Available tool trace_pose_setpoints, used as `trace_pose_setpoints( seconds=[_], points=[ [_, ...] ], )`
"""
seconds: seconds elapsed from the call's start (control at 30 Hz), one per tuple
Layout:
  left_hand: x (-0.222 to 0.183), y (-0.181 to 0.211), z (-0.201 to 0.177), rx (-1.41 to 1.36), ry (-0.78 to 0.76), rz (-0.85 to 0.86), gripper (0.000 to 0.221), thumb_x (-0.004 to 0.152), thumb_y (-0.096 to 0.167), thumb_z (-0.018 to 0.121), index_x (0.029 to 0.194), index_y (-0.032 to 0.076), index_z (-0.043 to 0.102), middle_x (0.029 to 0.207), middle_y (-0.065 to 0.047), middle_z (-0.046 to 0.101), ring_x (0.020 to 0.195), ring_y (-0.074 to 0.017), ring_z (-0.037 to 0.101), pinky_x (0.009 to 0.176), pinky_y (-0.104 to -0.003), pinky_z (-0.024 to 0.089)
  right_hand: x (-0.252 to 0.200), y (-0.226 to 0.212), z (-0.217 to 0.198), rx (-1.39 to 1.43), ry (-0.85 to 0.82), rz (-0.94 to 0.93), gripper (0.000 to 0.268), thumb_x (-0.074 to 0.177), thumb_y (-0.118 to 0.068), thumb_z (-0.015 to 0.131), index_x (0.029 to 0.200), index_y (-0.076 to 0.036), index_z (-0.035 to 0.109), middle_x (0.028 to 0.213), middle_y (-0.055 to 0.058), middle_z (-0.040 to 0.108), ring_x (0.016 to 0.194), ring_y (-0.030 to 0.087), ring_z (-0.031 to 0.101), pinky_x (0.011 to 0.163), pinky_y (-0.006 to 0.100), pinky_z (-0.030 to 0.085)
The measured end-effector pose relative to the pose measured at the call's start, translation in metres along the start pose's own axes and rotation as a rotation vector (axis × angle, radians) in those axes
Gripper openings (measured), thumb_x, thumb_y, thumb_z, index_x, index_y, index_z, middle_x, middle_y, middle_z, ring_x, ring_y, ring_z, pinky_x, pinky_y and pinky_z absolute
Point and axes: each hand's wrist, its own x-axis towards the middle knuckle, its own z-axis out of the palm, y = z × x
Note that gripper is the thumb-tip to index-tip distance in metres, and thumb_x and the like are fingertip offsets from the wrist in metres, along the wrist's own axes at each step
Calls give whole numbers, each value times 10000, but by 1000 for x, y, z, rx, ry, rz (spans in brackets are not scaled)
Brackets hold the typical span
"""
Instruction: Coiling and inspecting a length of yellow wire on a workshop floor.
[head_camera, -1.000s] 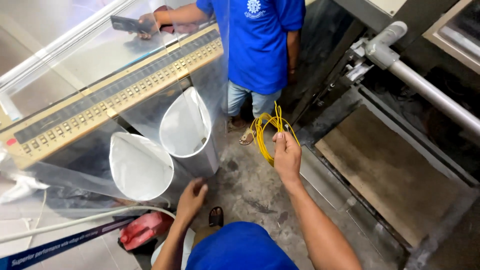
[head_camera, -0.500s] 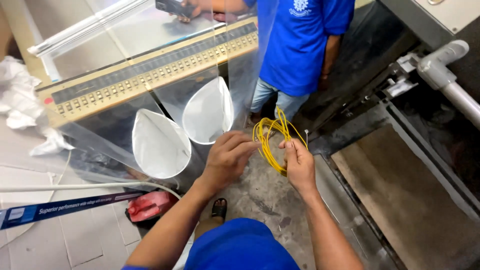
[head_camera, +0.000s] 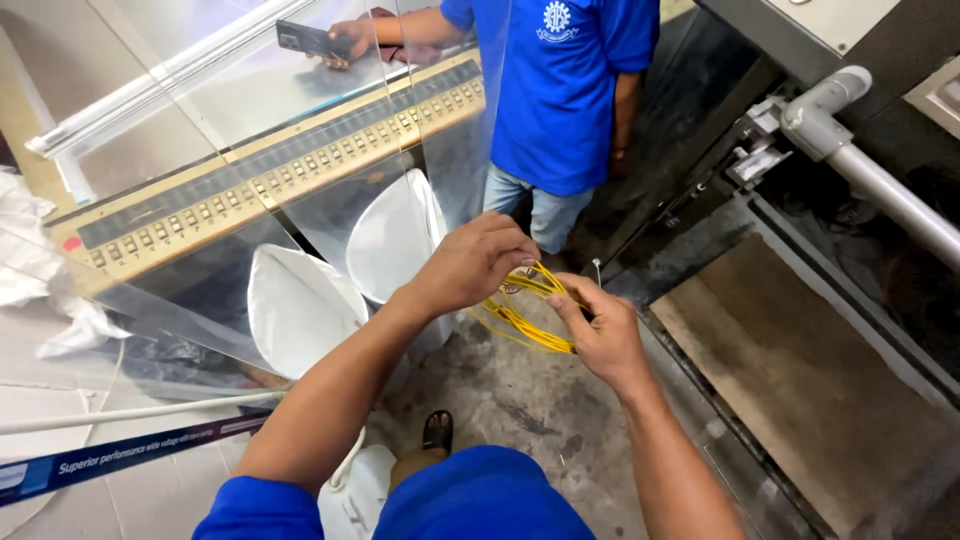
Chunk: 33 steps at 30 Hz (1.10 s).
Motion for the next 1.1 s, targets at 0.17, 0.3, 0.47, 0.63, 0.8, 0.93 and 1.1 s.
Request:
trace_pose_setpoints(
  seconds=[0.17, 0.3, 0.47, 0.63, 0.8, 0.93, 1.1],
  points=[
    [-3, -2, 9, -95, 73, -25, 72, 980, 258, 779, 1027, 204, 789, 920, -37, 711, 895, -286, 728, 843, -385, 589, 2, 12, -6, -50, 136, -30, 150, 1010, -121, 725, 1110, -125, 837, 904, 125, 812, 895, 304, 790, 758, 419, 596],
    [-1, 9, 15, -34, 129, 8, 17, 973, 216, 784, 986, 205, 784, 888, -5, 706, 850, -241, 730, 812, -349, 593, 3, 32, -3, 40, 197, 94, 139, 1038, -124, 710, 1070, -119, 845, 899, 61, 813, 861, 110, 692, 831, 359, 577],
    [0, -2, 22, -191, 217, -104, 52, 935, 222, 825, 985, 218, 809, 828, 9, 702, 785, -189, 721, 753, -307, 580, 7, 23, -14, 81, 189, 109, 131, 1041, -120, 709, 1071, -102, 836, 880, 72, 802, 803, 120, 662, 781, 345, 562],
    [-4, 5, 22, -292, 259, -154, 94, 899, 162, 860, 985, 193, 839, 815, -19, 730, 757, -196, 731, 718, -285, 569, 5, 20, -17, 151, 202, 169, 155, 1063, -101, 669, 1062, -80, 823, 762, 32, 731, 639, 72, 510, 636, 272, 501],
    [-3, 2, 8, -1038, 94, -681, 156, 892, 133, 825, 984, 9, 802, 715, -65, 751, 651, -59, 693, 680, -193, 557, 7, 14, -18, 250, 182, 135, 131, 1046, -81, 689, 1064, -66, 818, 646, -5, 603, 593, 46, 465, 571, 217, 445],
    [-9, -10, 11, -1279, 26, -761, 201, 851, 40, 839, 1024, -47, 787, 813, -141, 777, 673, -107, 729, 637, -202, 583, 10, 13, -20, 240, 156, 118, 123, 1031, -89, 706, 1058, -78, 826, 629, -11, 576, 575, 49, 465, 566, 228, 456],
    [-17, -18, 21, -1277, 50, -762, 333, 777, -62, 868, 1094, -80, 768, 822, -148, 784, 707, -173, 782, 662, -250, 623, 9, 12, -19, 227, 142, 119, 107, 1012, -91, 730, 1044, -72, 830, 570, 12, 553, 540, 58, 457, 526, 222, 437]
  ],
)
